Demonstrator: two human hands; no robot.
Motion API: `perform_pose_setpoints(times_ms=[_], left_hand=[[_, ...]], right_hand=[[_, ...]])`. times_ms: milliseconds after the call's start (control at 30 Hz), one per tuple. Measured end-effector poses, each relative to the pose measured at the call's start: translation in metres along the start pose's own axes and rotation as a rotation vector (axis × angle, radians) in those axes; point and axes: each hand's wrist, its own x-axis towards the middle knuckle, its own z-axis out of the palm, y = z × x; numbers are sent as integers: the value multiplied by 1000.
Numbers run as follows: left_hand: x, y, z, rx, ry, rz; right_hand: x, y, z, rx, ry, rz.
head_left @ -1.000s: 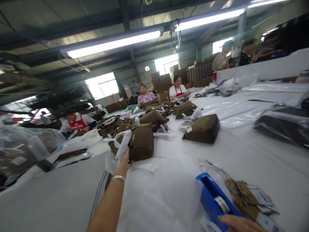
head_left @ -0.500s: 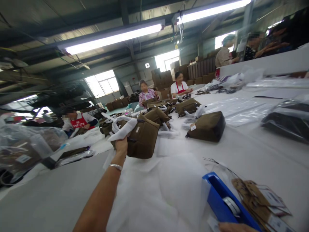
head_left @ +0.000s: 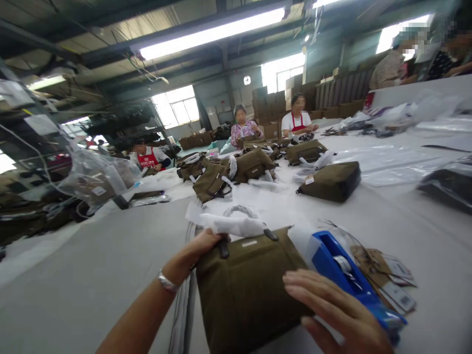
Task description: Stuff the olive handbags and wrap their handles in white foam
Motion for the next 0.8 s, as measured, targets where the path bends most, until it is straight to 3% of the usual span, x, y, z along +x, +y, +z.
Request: perform_pose_setpoints(times_ms=[67, 133, 233, 333, 400, 500, 567, 600, 667, 800], left_hand=[[-18, -32, 25, 63, -92, -40], [-28, -54, 38, 119, -117, -72], [-37, -68, 34, 188, -121, -91], [-55, -68, 18, 194, -93, -33], [-72, -67, 9, 171, -18, 20], [-101, -68, 0, 118, 131, 62], [-118, -72, -2, 81, 220, 67], [-126, -74, -3, 65, 258, 68], [-141, -78, -3, 45, 324, 70], [-162, -76, 3, 56, 384, 88]], right_hand=[[5, -5, 24, -36, -133, -11], [1, -3, 54, -106, -321, 0], [-7, 4, 86, -147, -565, 80], [16, 9, 75, -104, -699, 119], [55, 12, 46, -41, -651, 80], [124, 17, 5, -83, -443, 94], [148, 18, 6, -110, -321, 125], [148, 16, 18, -108, -349, 133], [124, 7, 60, -109, -572, 177], [39, -18, 148, -124, -746, 228]])
